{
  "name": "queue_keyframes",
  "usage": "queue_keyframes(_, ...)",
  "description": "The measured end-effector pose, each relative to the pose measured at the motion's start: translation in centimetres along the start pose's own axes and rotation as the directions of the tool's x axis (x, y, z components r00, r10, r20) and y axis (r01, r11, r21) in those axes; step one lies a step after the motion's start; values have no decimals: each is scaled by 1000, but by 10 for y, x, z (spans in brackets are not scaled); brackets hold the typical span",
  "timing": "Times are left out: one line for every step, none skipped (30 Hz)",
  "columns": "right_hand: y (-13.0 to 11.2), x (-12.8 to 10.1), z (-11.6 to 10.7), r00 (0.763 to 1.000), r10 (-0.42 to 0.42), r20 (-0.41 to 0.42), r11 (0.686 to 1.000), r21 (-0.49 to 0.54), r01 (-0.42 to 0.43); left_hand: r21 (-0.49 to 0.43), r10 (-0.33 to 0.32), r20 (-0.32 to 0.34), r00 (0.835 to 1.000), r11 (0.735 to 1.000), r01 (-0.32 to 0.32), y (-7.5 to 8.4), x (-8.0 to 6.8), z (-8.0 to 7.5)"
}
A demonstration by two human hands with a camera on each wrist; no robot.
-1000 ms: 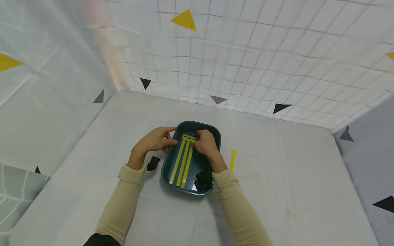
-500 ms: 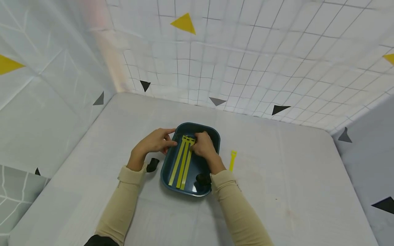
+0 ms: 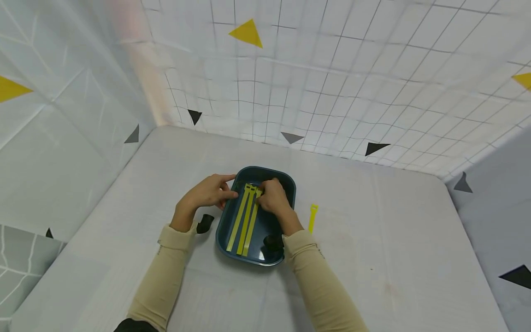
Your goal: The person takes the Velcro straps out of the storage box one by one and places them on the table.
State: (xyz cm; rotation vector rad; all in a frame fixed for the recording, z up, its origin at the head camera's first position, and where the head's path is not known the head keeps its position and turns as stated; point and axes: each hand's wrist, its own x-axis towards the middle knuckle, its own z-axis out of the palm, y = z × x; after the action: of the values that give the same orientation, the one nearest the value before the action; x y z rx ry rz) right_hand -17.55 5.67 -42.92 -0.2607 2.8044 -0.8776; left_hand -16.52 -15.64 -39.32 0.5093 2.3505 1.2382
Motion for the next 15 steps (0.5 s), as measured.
queue_keyframes(0, 0, 0, 1000, 1, -1, 1000, 5, -1, 1, -2, 0, 1000, 1000, 2, 0, 0, 0)
queue_keyframes(0, 0, 0, 1000, 3, -4, 1000, 11, -3, 2, -5, 0, 1000, 1000, 5, 0, 0, 0)
queue_keyframes(0, 0, -1, 1000, 7, -7, 1000, 20, -7, 3, -7, 0, 1000, 1000, 7, 1, 0, 0)
queue_keyframes(0, -1, -1, 1000, 11, -13, 999, 35, -11, 5, -8, 0, 1000, 1000, 8, 1, 0, 0)
queue_keyframes(0, -1, -1, 1000, 18, -18, 999, 52, -17, 6, -9, 0, 1000, 1000, 9, 1, 0, 0)
queue_keyframes(0, -1, -2, 999, 24, -22, 997, 68, -22, 6, -8, 0, 1000, 1000, 8, 1, 0, 0)
queue_keyframes(0, -2, -2, 999, 29, -26, 996, 86, -26, 6, -7, 0, 1000, 1000, 7, 1, 0, 0)
queue_keyframes(0, -2, -3, 999, 32, -29, 994, 103, -29, 6, -6, 0, 1000, 1000, 6, 1, 0, 0)
queue_keyframes(0, -2, -3, 999, 38, -30, 992, 119, -34, 3, -5, -1, 1000, 1000, 5, 1, 0, 0)
queue_keyframes(0, -3, -3, 999, 43, -32, 990, 133, -38, 1, -3, -1, 1000, 1000, 3, 1, 0, 0)
queue_keyframes(0, -3, -4, 998, 48, -32, 989, 142, -43, -1, -1, -1, 1000, 1000, 1, 1, 0, 0)
queue_keyframes(0, -3, -4, 998, 54, -32, 987, 151, -49, -3, 1, -2, 1000, 1000, -1, 1, 0, 0)
queue_keyframes(0, -3, -4, 998, 61, -34, 986, 157, -55, -4, 3, -3, 1000, 1000, -3, 1, 0, 0)
queue_keyframes(0, -3, -4, 997, 66, -38, 985, 160, -59, -5, 5, -2, 1000, 1000, -5, 0, 0, 0)
queue_keyframes(0, -3, -4, 996, 73, -44, 985, 160, -65, -5, 6, -2, 1000, 1000, -6, 0, 1, 0)
